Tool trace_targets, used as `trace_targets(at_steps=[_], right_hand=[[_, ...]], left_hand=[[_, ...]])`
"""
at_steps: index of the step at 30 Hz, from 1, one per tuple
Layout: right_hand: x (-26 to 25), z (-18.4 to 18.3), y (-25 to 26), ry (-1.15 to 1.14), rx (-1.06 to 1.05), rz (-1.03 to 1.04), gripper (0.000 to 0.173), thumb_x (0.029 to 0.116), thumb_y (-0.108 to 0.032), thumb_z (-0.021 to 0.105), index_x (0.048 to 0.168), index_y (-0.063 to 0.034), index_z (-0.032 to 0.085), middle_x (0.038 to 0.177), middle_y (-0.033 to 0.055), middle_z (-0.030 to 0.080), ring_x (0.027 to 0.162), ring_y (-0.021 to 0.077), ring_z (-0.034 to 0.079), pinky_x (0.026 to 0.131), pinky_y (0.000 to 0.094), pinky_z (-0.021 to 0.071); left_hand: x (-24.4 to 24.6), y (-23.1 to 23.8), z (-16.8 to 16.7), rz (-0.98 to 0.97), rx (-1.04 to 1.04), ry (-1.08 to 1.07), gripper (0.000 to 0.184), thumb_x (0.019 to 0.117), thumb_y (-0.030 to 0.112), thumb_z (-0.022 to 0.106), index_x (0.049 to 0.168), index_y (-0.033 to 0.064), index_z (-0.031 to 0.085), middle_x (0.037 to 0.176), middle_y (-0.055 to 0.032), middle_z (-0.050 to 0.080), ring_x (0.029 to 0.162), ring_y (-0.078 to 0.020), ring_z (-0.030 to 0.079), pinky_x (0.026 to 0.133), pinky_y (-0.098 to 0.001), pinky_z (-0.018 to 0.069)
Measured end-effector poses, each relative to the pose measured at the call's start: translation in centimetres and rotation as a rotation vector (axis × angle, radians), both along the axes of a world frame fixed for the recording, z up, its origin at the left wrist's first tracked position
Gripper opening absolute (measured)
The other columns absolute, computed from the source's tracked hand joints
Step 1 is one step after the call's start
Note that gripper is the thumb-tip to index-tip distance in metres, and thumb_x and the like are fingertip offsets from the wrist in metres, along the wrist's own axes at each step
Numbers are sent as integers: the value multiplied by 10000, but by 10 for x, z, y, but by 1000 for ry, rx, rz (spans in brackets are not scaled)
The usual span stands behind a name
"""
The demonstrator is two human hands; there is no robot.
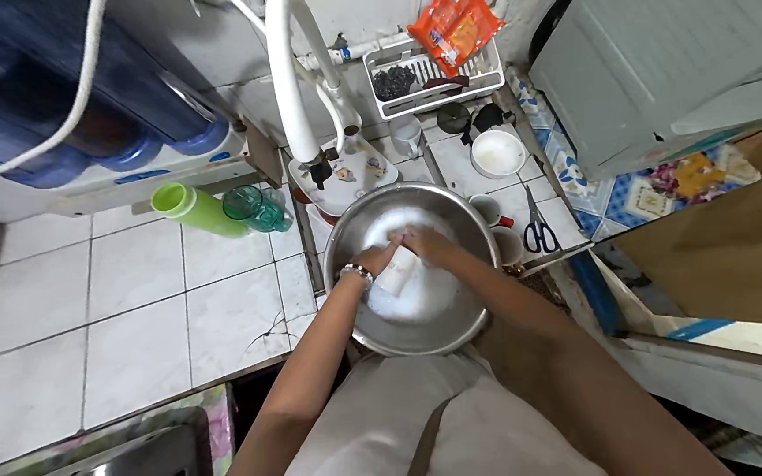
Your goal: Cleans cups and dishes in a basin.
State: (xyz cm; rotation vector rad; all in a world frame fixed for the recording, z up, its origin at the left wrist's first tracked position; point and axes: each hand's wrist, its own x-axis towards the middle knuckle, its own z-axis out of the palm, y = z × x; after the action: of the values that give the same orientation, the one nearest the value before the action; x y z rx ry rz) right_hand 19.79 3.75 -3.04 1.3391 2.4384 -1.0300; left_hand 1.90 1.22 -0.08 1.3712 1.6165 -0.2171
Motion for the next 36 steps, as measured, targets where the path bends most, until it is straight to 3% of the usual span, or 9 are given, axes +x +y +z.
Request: trace_targets(at_steps=[4, 10, 14, 17, 22, 28, 31, 33, 36], right_hand=[[15, 0, 10, 84, -211, 52, 381, 970, -58, 662, 1330, 58, 614, 1271, 313, 635, 1231, 461, 588, 1083, 620, 411], [9, 18, -24, 240, -235, 142, 207, 918, 47, 657, 1091, 158, 673, 1168, 332, 656, 1147, 459, 616, 1053, 567, 439], [-24, 53, -48, -47, -105, 243, 250, 982, -32, 590, 1145, 149, 646, 1274, 331, 614, 1258, 488, 564, 1045, 625, 437], [-37, 38, -52, 8, -69, 332, 235, 987, 29, 550, 1148, 176, 636, 1242, 356, 624, 1235, 516, 571, 1068, 634, 421], [-67, 51, -52, -175, -169, 292, 348, 1050, -35, 476, 1312, 188, 526, 1356, 389, 538, 1306, 546, 505, 1070, 681, 383], [-82, 42, -57, -96, -374, -106, 443, 1096, -158, 436, 1417, 143, 488, 1464, 362, 484, 1404, 495, 442, 1158, 612, 327], [-82, 37, -56, 135, -508, -561, 429, 1057, -77, 499, 1417, 155, 467, 1472, 318, 489, 1398, 380, 468, 1172, 488, 353], [-83, 14, -49, 632, -574, -1024, 334, 1053, -34, 509, 1360, 95, 526, 1301, 225, 598, 1180, 236, 582, 1029, 351, 476], [-79, 3, -29, 980, -552, -1125, 215, 1027, 38, 500, 1234, 45, 557, 990, 112, 607, 837, 126, 587, 770, 279, 525]], left_hand=[[3, 3, -5, 323, -101, -304, 821, 1082, 596, 130, 1479, -46, 453, 1503, -280, 471, 1405, -367, 463, 1160, -535, 356], [9, 6, -6, 455, -240, -452, 624, 1090, 509, 384, 1217, -63, 599, 1133, -187, 639, 971, -214, 609, 918, -404, 498], [14, 1, 9, 537, -137, -567, 455, 1114, 380, 395, 1171, -24, 597, 981, -85, 593, 830, -128, 543, 810, -301, 477], [19, -2, 1, 704, -89, -660, 418, 1107, 356, 419, 848, 64, 567, 725, -8, 581, 652, -96, 560, 665, -259, 486], [17, -8, -15, 1023, -111, -842, 390, 1111, 273, 401, 828, 44, 539, 702, -61, 629, 646, -146, 631, 659, -298, 537], [15, -16, -10, 1174, -55, -919, 332, 1105, 212, 393, 818, 82, 499, 632, -24, 534, 553, -113, 549, 571, -250, 499], [19, -25, -4, 1111, 100, -863, 389, 1118, 275, 375, 1109, -13, 636, 962, -107, 696, 805, -157, 631, 739, -325, 513], [32, -34, -5, 1176, 322, -853, 398, 1110, 275, 401, 1013, -2, 670, 963, -87, 691, 877, -155, 623, 811, -349, 500], [50, -47, -5, 1510, 430, -1018, 255, 1050, 155, 446, 834, 74, 554, 766, -23, 589, 720, -122, 588, 677, -287, 506]])
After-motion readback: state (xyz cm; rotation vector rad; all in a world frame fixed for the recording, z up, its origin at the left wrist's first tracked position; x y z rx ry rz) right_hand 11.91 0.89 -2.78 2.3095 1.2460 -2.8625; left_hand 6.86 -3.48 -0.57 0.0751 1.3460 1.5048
